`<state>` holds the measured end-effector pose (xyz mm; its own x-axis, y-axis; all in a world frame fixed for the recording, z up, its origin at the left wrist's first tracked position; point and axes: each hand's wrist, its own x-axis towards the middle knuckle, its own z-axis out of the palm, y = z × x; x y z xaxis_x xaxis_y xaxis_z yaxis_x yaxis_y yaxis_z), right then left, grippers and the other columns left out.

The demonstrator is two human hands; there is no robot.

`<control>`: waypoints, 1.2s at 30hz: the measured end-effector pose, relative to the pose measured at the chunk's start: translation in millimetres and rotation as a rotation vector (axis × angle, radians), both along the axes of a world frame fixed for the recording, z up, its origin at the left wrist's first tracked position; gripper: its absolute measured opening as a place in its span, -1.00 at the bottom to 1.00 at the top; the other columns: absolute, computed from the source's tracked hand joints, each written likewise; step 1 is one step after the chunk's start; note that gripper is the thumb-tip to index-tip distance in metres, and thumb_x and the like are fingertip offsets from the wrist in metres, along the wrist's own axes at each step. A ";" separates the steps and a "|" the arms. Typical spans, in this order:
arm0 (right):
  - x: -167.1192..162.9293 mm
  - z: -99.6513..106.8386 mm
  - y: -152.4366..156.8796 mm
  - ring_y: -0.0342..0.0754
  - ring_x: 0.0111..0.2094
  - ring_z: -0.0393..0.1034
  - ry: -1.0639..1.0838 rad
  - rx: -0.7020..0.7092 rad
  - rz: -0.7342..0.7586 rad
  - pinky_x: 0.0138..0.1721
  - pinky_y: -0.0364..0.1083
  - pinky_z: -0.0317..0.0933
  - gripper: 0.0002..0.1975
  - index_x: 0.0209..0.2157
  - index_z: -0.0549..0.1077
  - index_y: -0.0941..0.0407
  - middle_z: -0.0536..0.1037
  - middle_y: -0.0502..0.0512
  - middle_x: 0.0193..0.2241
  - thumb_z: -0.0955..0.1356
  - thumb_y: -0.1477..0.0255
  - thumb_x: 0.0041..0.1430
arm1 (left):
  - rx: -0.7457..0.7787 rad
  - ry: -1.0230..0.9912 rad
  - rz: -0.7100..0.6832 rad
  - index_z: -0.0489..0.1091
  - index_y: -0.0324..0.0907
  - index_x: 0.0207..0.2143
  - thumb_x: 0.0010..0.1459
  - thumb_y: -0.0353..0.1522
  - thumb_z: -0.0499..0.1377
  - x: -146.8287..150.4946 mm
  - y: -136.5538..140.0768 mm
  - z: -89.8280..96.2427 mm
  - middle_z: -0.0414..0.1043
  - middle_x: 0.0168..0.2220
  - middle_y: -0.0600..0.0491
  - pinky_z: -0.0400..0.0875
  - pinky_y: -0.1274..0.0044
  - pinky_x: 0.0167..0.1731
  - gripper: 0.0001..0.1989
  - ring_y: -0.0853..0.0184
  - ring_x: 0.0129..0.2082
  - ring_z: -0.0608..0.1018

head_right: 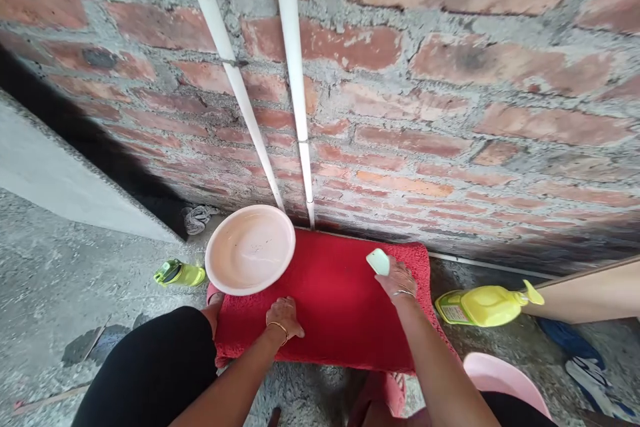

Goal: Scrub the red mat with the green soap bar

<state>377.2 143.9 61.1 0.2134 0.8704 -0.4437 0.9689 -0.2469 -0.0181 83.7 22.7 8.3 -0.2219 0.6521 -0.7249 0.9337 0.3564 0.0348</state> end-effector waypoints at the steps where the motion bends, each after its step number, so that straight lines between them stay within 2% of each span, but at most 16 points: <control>1: 24.2 4.2 -2.8 0.15 0.03 0.34 -0.037 -0.015 -0.023 -0.05 0.04 0.24 -0.33 0.22 0.17 0.03 0.36 0.24 0.02 0.33 0.18 0.09 | 0.000 0.000 0.005 0.24 -0.15 0.20 -0.44 -0.20 0.48 0.1 0.5 0.8 0.36 0.07 -0.26 0.53 0.27 -0.21 0.06 -0.07 0.06 0.46; 5: 109.4 21.9 -9.4 0.24 0.04 0.33 -0.201 -0.074 -0.050 -0.08 0.09 0.22 -0.52 0.06 0.35 0.01 0.39 0.28 0.00 0.34 0.30 0.06 | -0.053 0.012 0.029 0.25 -0.19 0.17 -0.45 -0.26 0.48 2.9 6.6 6.9 0.35 0.10 -0.27 0.54 0.24 -0.22 0.03 -0.10 0.07 0.45; 8: 142.0 30.8 -6.7 0.22 0.01 0.35 -0.201 -0.060 -0.074 -0.07 0.08 0.22 -0.45 0.10 0.32 -0.01 0.40 0.29 -0.01 0.37 0.27 0.04 | -0.085 0.030 0.028 0.29 -0.21 0.11 -0.46 -0.29 0.48 5.2 10.8 9.8 0.36 0.09 -0.28 0.54 0.23 -0.23 -0.03 -0.12 0.06 0.46; 11: 131.3 29.2 -0.4 0.20 0.02 0.34 -0.072 -0.044 -0.126 -0.04 0.06 0.22 -0.28 0.23 0.18 0.00 0.38 0.28 0.02 0.36 0.14 0.05 | -0.075 0.033 0.014 0.32 -0.19 0.06 -0.43 -0.28 0.47 5.2 11.4 6.8 0.38 0.08 -0.25 0.52 0.27 -0.19 -0.12 -0.07 0.06 0.47; 14: 83.9 18.8 2.7 0.18 0.03 0.34 0.055 -0.043 -0.112 0.00 0.02 0.21 -0.21 0.31 0.05 0.03 0.34 0.30 0.06 0.33 0.11 0.11 | -0.071 0.037 -0.015 0.33 -0.19 0.03 -0.41 -0.24 0.47 3.2 9.6 0.5 0.40 0.05 -0.23 0.50 0.31 -0.13 -0.15 -0.01 0.06 0.48; 17: 28.5 8.8 1.6 0.17 0.04 0.33 0.100 -0.020 -0.003 0.00 0.02 0.20 -0.23 0.34 -0.01 0.03 0.31 0.29 0.08 0.30 0.15 0.17 | -0.056 0.048 -0.028 0.34 -0.17 -0.01 -0.41 -0.22 0.47 0.6 7.8 -4.2 0.43 0.03 -0.18 0.49 0.34 -0.10 -0.18 0.03 0.03 0.50; 20: -2.8 3.7 2.7 0.17 0.04 0.30 0.079 0.001 0.130 -0.03 0.03 0.21 -0.27 0.34 0.01 -0.01 0.31 0.27 0.08 0.30 0.21 0.19 | -0.024 0.045 -0.019 0.36 -0.16 -0.05 -0.42 -0.24 0.48 -1.0 6.4 -6.0 0.44 0.02 -0.16 0.46 0.36 -0.06 -0.22 0.04 0.04 0.50; 23: 4.1 1.9 7.6 0.17 0.05 0.28 0.044 -0.001 0.179 -0.03 0.03 0.20 -0.28 0.32 0.06 -0.03 0.30 0.27 0.10 0.33 0.27 0.16 | 0.005 0.036 -0.012 0.37 -0.15 -0.07 -0.43 -0.25 0.48 -1.9 5.2 -7.4 0.46 0.00 -0.13 0.44 0.38 -0.04 -0.23 0.07 0.05 0.50; 26: 40.7 1.1 9.2 0.17 0.05 0.30 0.036 -0.030 0.130 -0.02 0.03 0.19 -0.27 0.30 0.09 0.03 0.32 0.29 0.08 0.35 0.28 0.13 | 0.001 0.039 -0.016 0.37 -0.16 -0.06 -0.44 -0.21 0.49 -2.6 4.3 -10.3 0.46 0.00 -0.13 0.45 0.38 -0.07 -0.21 0.06 0.03 0.51; 28: 70.3 0.6 5.5 0.18 0.05 0.32 0.024 -0.074 0.012 -0.02 0.03 0.19 -0.26 0.29 0.09 0.07 0.32 0.32 0.07 0.36 0.24 0.10 | 0.005 0.036 -0.016 0.38 -0.18 -0.06 -0.45 -0.20 0.49 -3.0 4.1 -12.6 0.46 0.01 -0.15 0.46 0.38 -0.09 -0.19 0.04 0.03 0.50; 31: 102.9 1.7 -3.3 0.23 0.05 0.33 -0.045 -0.123 -0.253 -0.04 0.06 0.21 -0.28 0.24 0.12 0.13 0.31 0.36 0.07 0.32 0.13 0.11 | 0.003 0.034 0.007 0.38 -0.19 -0.05 -0.48 -0.20 0.49 -2.7 4.7 -14.8 0.46 0.01 -0.16 0.47 0.38 -0.12 -0.17 0.03 0.02 0.51; 33: 108.1 4.4 -6.2 0.24 0.04 0.34 -0.073 -0.107 -0.325 -0.03 0.08 0.20 -0.29 0.23 0.13 0.16 0.32 0.38 0.06 0.28 0.09 0.14 | -0.013 0.038 0.022 0.37 -0.19 -0.04 -0.50 -0.20 0.50 -2.1 5.6 -15.2 0.45 0.02 -0.18 0.48 0.36 -0.13 -0.14 0.02 0.02 0.51; 36: 86.7 8.5 -1.1 0.23 0.06 0.32 -0.036 -0.058 -0.243 -0.02 0.07 0.20 -0.23 0.27 0.08 0.15 0.31 0.39 0.09 0.29 0.08 0.12 | -0.036 0.039 0.036 0.36 -0.17 -0.02 -0.50 -0.21 0.50 -0.9 7.3 -14.3 0.43 0.05 -0.18 0.49 0.34 -0.14 -0.12 0.00 0.04 0.49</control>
<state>463.9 142.8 69.6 0.4298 0.7651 -0.4796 0.8807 -0.4723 0.0357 82.8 30.0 -6.0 -0.2739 0.6168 -0.7379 0.9205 0.3905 -0.0152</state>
